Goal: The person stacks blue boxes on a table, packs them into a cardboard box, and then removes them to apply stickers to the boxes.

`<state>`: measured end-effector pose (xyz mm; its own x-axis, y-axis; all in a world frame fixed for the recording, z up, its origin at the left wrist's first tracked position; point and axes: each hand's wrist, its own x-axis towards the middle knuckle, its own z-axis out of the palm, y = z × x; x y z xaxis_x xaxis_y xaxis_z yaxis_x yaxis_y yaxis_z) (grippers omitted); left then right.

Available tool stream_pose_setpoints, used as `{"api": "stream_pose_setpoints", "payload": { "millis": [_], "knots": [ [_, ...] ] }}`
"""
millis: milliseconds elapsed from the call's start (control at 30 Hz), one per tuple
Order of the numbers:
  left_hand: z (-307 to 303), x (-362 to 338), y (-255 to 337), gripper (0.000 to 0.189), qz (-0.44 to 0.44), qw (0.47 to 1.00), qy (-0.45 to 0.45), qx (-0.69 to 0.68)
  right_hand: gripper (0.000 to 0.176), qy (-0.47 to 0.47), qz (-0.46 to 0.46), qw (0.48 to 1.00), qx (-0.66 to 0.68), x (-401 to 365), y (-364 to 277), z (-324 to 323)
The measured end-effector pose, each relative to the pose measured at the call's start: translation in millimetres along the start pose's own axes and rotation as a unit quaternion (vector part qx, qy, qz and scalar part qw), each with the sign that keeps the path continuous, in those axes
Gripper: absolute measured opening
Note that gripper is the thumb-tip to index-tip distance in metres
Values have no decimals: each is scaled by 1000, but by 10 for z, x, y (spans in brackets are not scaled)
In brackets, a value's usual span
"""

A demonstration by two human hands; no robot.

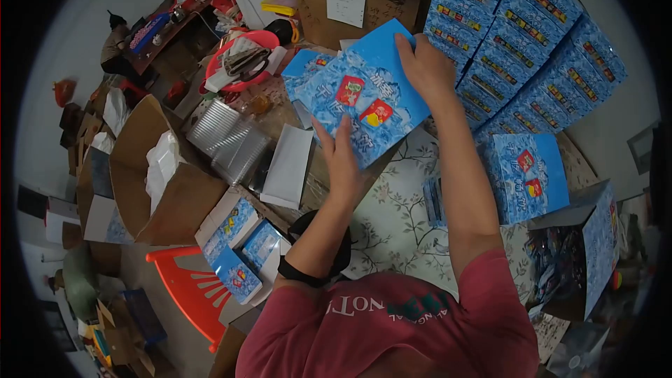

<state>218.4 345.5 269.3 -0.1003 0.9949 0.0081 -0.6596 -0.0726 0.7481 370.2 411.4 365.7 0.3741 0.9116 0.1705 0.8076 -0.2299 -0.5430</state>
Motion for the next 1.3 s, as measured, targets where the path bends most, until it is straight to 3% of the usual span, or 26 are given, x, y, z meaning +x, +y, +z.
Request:
{"api": "stream_pose_setpoints", "payload": {
  "millis": [67,100,200,267,333,400,433,467,500,533,567,600,633,667,700,767,800,867,933,967,1000,1033,1100,1167,1233,1300],
  "knots": [
    [-142,238,6,76,-33,998,-48,-27,61,-31,10,999,2,118,-14,102],
    [-133,330,40,77,-35,999,-23,12,61,-30,3,1000,9,213,-24,186],
    [-338,737,-154,76,-58,998,-21,24,61,-42,13,999,3,579,140,675],
    [-619,935,-370,66,-72,997,-18,4,53,-36,-90,995,25,818,371,1071],
    [-821,989,-401,57,-91,996,-3,-20,50,-31,-99,992,66,848,473,1106],
    [-1105,938,-349,62,-67,992,75,81,46,-41,-104,988,105,708,640,1187],
    [-1338,1010,-421,63,-55,987,82,127,36,122,-56,945,299,544,746,1184],
    [-1592,1093,-584,63,-61,986,94,125,26,279,-2,837,471,351,819,1210],
    [-1876,1179,-797,61,-108,975,106,161,25,349,42,759,548,107,869,1276],
    [-2111,1292,-1006,60,-153,962,115,194,25,344,78,732,583,-106,1127,1559],
    [-2303,1432,-1226,60,-151,963,120,187,25,300,133,742,584,-288,1452,1964],
    [-2480,1545,-1448,58,-155,958,90,222,26,243,249,726,593,-504,1435,2207],
    [-2579,1624,-1589,56,-162,951,59,258,29,117,304,690,646,-642,1713,2614],
    [-2533,1683,-1627,56,-162,952,63,254,32,-122,199,534,813,-764,2276,3283],
    [-2404,1714,-1618,57,-172,952,70,244,35,-346,74,312,882,-795,2694,3725],
    [-2255,1751,-1612,58,-185,951,73,236,47,-136,442,509,726,-811,1525,3202],
    [-2220,1742,-1611,58,-177,949,93,245,47,-134,444,508,726,-816,1525,3279],
    [-2351,1635,-1657,57,-172,943,113,260,50,-134,350,570,731,-901,1545,3420],
    [-2570,1399,-1707,53,-161,883,-50,438,51,-102,351,570,736,-1067,1636,3332],
    [-2554,1254,-1693,53,-165,882,-52,439,52,-62,354,615,702,-1140,1757,3252],
    [-2281,1043,-1419,49,-247,865,-63,432,52,-21,359,658,662,-1241,1881,3177],
    [-2133,881,-1285,45,-330,842,-74,421,52,-18,369,657,657,-1334,1985,3101],
    [-2209,624,-1410,45,-335,852,-91,393,51,-28,274,644,714,-1577,2120,2861],
    [-2265,389,-1436,44,-336,862,-106,365,51,-33,313,661,681,-1842,2111,2668],
    [-2079,311,-1110,44,-376,813,-186,404,50,-75,285,611,734,-2209,2140,2397],
    [-2305,314,-1300,47,-387,784,-197,444,50,-115,246,555,786,-2434,2245,2098]
  ]
}}
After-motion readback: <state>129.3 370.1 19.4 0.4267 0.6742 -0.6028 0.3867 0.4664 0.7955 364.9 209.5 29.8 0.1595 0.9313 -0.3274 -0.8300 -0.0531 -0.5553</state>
